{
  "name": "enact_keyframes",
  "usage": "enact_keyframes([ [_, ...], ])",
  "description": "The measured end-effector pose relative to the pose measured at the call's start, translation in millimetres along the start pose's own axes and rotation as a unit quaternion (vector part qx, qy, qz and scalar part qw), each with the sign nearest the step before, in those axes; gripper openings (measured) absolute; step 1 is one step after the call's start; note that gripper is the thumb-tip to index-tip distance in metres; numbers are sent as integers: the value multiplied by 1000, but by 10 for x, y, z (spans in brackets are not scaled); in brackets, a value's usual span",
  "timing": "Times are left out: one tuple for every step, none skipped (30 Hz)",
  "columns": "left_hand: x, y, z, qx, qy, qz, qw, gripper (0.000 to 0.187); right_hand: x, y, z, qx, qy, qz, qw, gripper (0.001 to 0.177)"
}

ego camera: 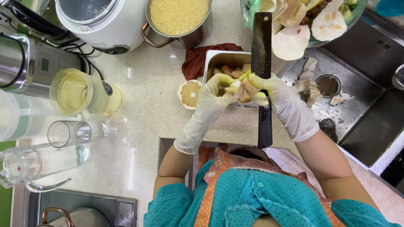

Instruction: The person peels and slices fruit by hand using a knife, placing the prepared pieces into a metal container.

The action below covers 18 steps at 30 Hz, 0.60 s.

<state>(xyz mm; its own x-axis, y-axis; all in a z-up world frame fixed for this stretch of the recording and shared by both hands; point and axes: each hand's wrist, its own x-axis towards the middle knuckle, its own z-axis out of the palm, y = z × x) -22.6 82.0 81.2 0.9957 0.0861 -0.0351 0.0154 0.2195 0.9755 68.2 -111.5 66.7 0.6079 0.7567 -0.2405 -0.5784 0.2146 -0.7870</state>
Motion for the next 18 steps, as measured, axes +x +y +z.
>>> enact_keyframes([
  [-42, 73, -40, 11, 0, -14, 1000, 16, 19, 36, -17, 33, -12, 10, 999, 39],
  [-81, 143, -97, 23, 0, -29, 999, 16, 41, 63, -31, 67, -23, 19, 997, 38],
  [-94, 210, -180, 89, 38, 6, 995, 13, 44, 68, -47, 100, -34, 29, 994, 38],
  [-88, 280, -281, 155, 75, 41, 984, 10, 24, 45, -59, 139, -48, 12, 989, 35],
  [-83, 351, -377, 221, 111, 76, 966, 8, 4, -10, -55, 177, -62, -5, 982, 35],
  [-97, 433, -482, 161, 130, 81, 975, 10, -4, -72, -23, 215, -76, -22, 973, 37],
  [-123, 520, -588, 100, 147, 84, 980, 12, 24, -112, 44, 63, 33, -10, 997, 34],
  [-142, 574, -628, 40, 164, 86, 982, 14, 79, -152, 122, -92, 141, 4, 986, 35],
  [-155, 591, -605, 16, 156, 83, 984, 13, 83, -195, 183, -243, 246, 18, 938, 40],
  [-175, 609, -571, -9, 148, 80, 986, 13, 16, -222, 225, -261, 262, 8, 929, 39],
  [-172, 633, -532, -34, 139, 79, 987, 13, -71, -225, 257, -280, 278, -4, 919, 40],
  [-176, 630, -450, -39, 123, 53, 990, 15, -154, -203, 272, -299, 294, -16, 908, 41],
  [-191, 579, -302, -44, 106, 24, 993, 17, -265, -169, 248, -283, 322, -54, 902, 43],
  [-174, 505, -136, -50, 89, -5, 995, 18, -405, -139, 178, -266, 348, -92, 894, 44],
  [-105, 419, 22, -80, 55, -30, 995, 20, -552, -102, 73, -249, 376, -130, 883, 46],
  [-30, 322, 186, -110, 21, -56, 992, 23, -681, -51, -55, -210, 389, -174, 880, 47],
  [25, 212, 381, -56, -15, -58, 997, 27, -813, 9, -199, -170, 400, -216, 874, 48],
  [74, 105, 594, -2, -52, -59, 997, 32, -954, 67, -350, -170, 429, -249, 851, 47],
])
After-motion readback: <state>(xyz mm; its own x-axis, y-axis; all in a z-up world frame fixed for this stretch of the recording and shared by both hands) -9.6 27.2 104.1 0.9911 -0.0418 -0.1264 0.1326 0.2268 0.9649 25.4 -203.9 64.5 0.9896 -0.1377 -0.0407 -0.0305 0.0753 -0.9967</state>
